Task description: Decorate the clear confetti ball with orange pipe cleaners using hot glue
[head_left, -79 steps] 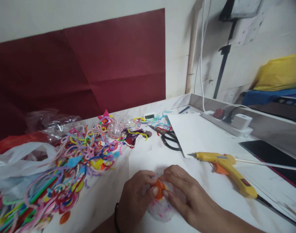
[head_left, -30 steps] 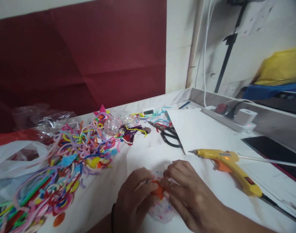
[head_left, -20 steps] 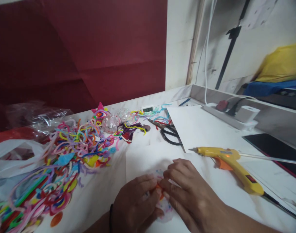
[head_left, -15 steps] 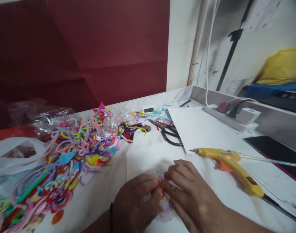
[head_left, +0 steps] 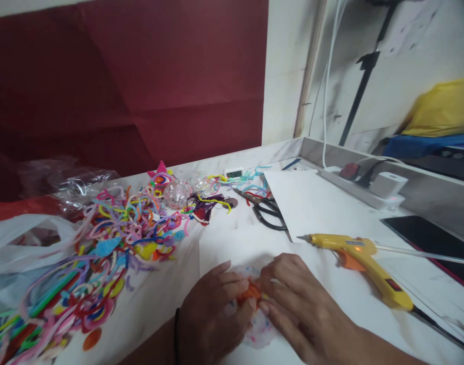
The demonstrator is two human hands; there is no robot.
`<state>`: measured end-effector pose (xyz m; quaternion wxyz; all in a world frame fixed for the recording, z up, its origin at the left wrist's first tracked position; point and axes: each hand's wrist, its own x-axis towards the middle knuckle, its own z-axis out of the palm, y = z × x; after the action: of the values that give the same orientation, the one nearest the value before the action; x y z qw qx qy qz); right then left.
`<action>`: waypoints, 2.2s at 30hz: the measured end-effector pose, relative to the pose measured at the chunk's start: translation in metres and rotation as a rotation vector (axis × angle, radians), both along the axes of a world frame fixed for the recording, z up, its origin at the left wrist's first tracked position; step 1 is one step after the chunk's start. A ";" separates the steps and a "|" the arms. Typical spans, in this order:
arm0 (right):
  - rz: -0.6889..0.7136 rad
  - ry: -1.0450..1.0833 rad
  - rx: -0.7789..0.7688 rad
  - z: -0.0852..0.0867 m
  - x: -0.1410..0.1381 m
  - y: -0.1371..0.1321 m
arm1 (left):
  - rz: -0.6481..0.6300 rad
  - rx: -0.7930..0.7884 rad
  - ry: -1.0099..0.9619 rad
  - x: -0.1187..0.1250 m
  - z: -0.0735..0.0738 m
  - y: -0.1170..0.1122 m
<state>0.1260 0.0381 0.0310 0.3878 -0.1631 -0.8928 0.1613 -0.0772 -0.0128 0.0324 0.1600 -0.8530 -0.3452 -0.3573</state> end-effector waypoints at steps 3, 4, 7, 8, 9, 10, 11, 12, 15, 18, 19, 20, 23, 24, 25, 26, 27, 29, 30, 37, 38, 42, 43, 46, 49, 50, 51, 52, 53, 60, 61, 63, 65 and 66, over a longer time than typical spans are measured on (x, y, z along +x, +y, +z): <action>0.004 0.020 -0.026 0.002 0.001 0.001 | 0.024 0.022 -0.022 0.004 0.004 0.001; 0.009 0.019 -0.034 0.003 0.001 0.001 | 0.028 0.027 -0.027 0.005 0.005 0.002; 0.027 0.023 -0.052 0.003 0.000 0.001 | 0.012 -0.004 -0.007 0.005 0.007 0.001; 0.026 0.019 -0.057 0.003 0.000 0.001 | 0.003 -0.025 0.006 0.005 0.008 0.001; 0.018 0.018 -0.062 0.003 0.000 0.001 | -0.006 -0.037 0.013 0.004 0.010 0.001; 0.007 0.011 -0.071 0.003 -0.001 0.000 | -0.010 -0.043 0.014 0.004 0.010 0.000; -0.004 0.003 -0.082 0.003 -0.001 0.000 | -0.010 -0.045 0.009 0.004 0.011 0.000; -0.012 -0.006 -0.097 0.004 -0.001 -0.001 | -0.008 -0.041 -0.002 0.005 0.011 0.000; -0.019 -0.047 -0.167 0.005 -0.003 -0.001 | 0.010 -0.038 -0.037 0.006 0.011 0.000; -0.008 -0.062 -0.237 0.006 -0.004 0.000 | 0.004 -0.039 -0.060 0.008 0.009 0.001; -0.003 -0.057 -0.249 0.006 -0.004 0.001 | 0.001 -0.043 -0.063 0.008 0.009 0.001; 0.001 -0.049 -0.256 0.006 -0.004 0.001 | -0.001 -0.046 -0.063 0.008 0.009 0.001; 0.008 -0.031 -0.267 0.005 -0.005 0.003 | 0.004 -0.021 -0.072 0.008 0.010 0.001; 0.012 -0.021 -0.270 0.005 -0.005 0.003 | 0.011 -0.011 -0.076 0.008 0.010 0.001; 0.013 -0.012 -0.275 0.004 -0.005 0.003 | 0.015 -0.006 -0.078 0.009 0.011 0.001; 0.016 -0.004 -0.280 0.004 -0.005 0.004 | 0.018 -0.012 -0.074 0.009 0.012 0.001; 0.018 0.006 -0.283 0.004 -0.005 0.004 | 0.019 -0.022 -0.070 0.009 0.013 0.000; 0.021 0.026 -0.295 0.003 -0.005 0.004 | 0.017 -0.030 -0.071 0.009 0.013 -0.001; 0.021 0.034 -0.306 0.003 -0.006 0.004 | 0.019 -0.027 -0.074 0.009 0.013 -0.002; 0.023 0.049 -0.324 0.004 -0.007 0.005 | 0.088 -0.022 -0.069 0.005 -0.009 -0.006; 0.023 0.043 -0.310 0.003 -0.006 0.005 | 0.107 -0.019 -0.053 0.005 -0.013 -0.006; 0.035 0.044 -0.248 -0.002 -0.005 0.006 | 0.242 -0.010 -0.065 0.008 -0.020 -0.006; 0.036 0.047 -0.229 -0.002 -0.005 0.006 | 0.237 -0.004 -0.053 0.008 -0.019 -0.006; 0.032 0.043 -0.156 -0.001 -0.005 0.006 | 0.187 0.007 -0.020 0.008 -0.011 -0.006; 0.033 0.007 -0.089 0.005 -0.005 0.006 | 0.133 -0.036 -0.010 0.007 0.000 -0.006; 0.032 -0.006 -0.070 0.006 -0.005 0.006 | 0.115 -0.056 -0.013 0.007 0.003 -0.006; 0.031 -0.016 -0.051 0.008 -0.005 0.006 | 0.095 -0.084 -0.023 0.007 0.006 -0.006; 0.027 -0.018 -0.031 0.008 -0.005 0.006 | 0.083 -0.114 -0.043 0.007 0.009 -0.005; 0.020 -0.017 -0.015 0.008 -0.006 0.006 | 0.077 -0.149 -0.068 0.008 0.011 -0.005; -0.012 0.034 -0.024 -0.002 -0.008 0.004 | 0.114 -0.421 -0.169 0.013 0.015 0.002; -0.012 0.023 -0.009 -0.001 -0.008 0.004 | 0.109 -0.420 -0.164 0.013 0.015 0.003; -0.017 0.009 0.032 0.002 -0.008 0.003 | 0.101 -0.367 -0.149 0.013 0.013 0.004; -0.029 0.012 0.072 0.006 -0.009 0.003 | 0.117 -0.306 -0.148 0.014 0.013 0.004; -0.040 0.022 0.083 0.007 -0.009 0.002 | 0.126 -0.282 -0.148 0.014 0.012 0.003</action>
<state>0.1167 0.0403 0.0376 0.4070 -0.1631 -0.8910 0.1180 -0.0629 -0.0097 0.0445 0.0348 -0.8150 -0.4554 -0.3566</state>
